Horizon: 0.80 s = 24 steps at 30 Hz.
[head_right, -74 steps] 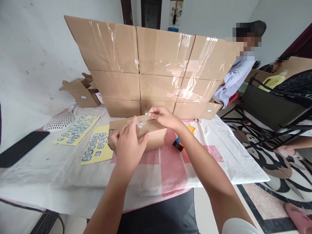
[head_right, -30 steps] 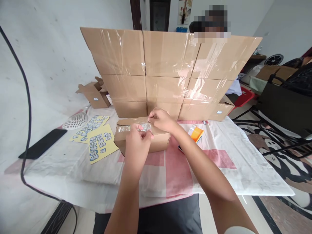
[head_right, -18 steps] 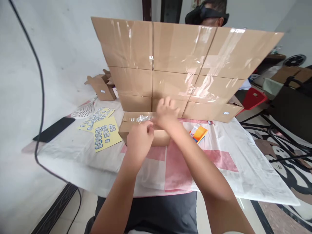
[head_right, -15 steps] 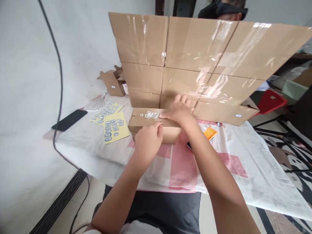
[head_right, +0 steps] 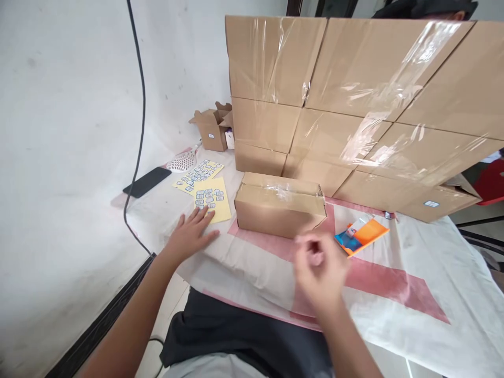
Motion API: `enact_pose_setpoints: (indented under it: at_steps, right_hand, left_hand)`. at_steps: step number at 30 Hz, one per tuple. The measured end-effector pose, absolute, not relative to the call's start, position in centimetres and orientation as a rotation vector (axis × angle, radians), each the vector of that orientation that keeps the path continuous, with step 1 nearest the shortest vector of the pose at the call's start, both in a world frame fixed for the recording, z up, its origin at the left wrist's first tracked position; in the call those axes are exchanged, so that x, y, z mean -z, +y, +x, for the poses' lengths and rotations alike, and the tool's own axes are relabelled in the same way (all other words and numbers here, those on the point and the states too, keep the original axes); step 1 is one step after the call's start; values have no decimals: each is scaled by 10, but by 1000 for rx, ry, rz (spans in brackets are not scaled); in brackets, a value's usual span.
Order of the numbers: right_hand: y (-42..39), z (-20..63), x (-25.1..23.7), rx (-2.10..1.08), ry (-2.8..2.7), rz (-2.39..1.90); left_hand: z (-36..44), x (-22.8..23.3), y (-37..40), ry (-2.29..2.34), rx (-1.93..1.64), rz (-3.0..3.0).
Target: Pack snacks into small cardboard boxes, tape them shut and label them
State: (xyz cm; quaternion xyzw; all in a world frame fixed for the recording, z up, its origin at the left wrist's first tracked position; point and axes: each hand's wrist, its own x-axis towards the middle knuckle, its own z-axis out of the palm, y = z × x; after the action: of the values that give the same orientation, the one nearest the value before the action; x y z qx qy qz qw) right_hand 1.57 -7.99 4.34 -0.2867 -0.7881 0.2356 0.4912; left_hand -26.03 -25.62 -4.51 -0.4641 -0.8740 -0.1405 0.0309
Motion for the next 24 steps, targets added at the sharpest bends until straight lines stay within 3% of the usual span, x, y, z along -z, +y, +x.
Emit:
enact_pose_setpoints:
  at_steps: [6, 12, 16, 24]
  right_hand:
    - [-134, -36, 4, -1717, -2283, -840]
    - [-147, -84, 14, -2375, -1727, -959]
    - [-168, -103, 19, -2567, -1592, -796]
    - [-183, -90, 23, -2492, -1858, -396]
  left_hand:
    - [-217, 71, -330, -2445, 456, -1621]
    - [-202, 81, -373, -2256, 910, -1607]
    - [-192, 79, -385, -2177, 910, -1611]
    - [-191, 21, -367, -2241, 705, -1599]
